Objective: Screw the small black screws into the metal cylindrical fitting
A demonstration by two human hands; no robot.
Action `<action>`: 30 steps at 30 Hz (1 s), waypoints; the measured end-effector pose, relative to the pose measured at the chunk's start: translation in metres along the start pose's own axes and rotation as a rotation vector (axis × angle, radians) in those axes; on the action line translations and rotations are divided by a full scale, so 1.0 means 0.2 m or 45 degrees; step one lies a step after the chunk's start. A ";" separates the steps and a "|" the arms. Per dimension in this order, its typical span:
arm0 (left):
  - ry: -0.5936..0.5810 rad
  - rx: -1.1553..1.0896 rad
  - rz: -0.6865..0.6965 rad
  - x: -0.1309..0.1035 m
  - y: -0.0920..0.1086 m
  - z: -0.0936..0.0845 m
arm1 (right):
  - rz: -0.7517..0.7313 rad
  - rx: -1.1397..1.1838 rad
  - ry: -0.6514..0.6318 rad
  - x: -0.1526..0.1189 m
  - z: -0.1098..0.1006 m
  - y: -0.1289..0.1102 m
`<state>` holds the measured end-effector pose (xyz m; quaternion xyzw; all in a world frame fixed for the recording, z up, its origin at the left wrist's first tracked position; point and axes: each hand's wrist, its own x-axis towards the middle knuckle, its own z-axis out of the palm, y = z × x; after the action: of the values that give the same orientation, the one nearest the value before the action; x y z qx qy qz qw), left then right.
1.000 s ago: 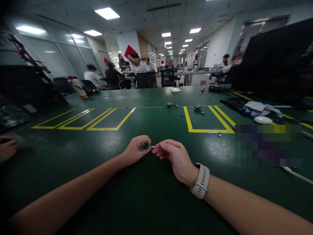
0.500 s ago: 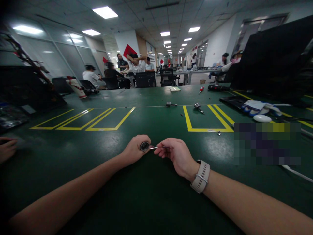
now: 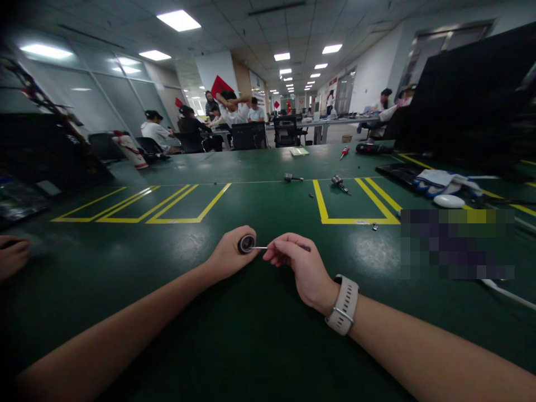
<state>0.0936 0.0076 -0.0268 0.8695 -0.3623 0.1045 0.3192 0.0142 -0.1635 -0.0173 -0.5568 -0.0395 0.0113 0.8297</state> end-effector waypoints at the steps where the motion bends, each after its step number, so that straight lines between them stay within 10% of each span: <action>1: 0.004 -0.004 0.004 0.00 0.00 0.00 | -0.012 -0.010 -0.015 0.00 0.00 0.00; 21: -0.110 -0.101 -0.020 0.00 0.00 0.00 | -0.204 -0.580 -0.124 -0.05 0.03 -0.01; 30: 0.027 -0.179 0.015 -0.01 -0.01 0.00 | -0.004 -0.187 -0.111 -0.03 0.02 0.00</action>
<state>0.0936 0.0090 -0.0279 0.8417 -0.3703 0.0900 0.3825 0.0085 -0.1596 -0.0155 -0.6151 -0.0772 0.0311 0.7840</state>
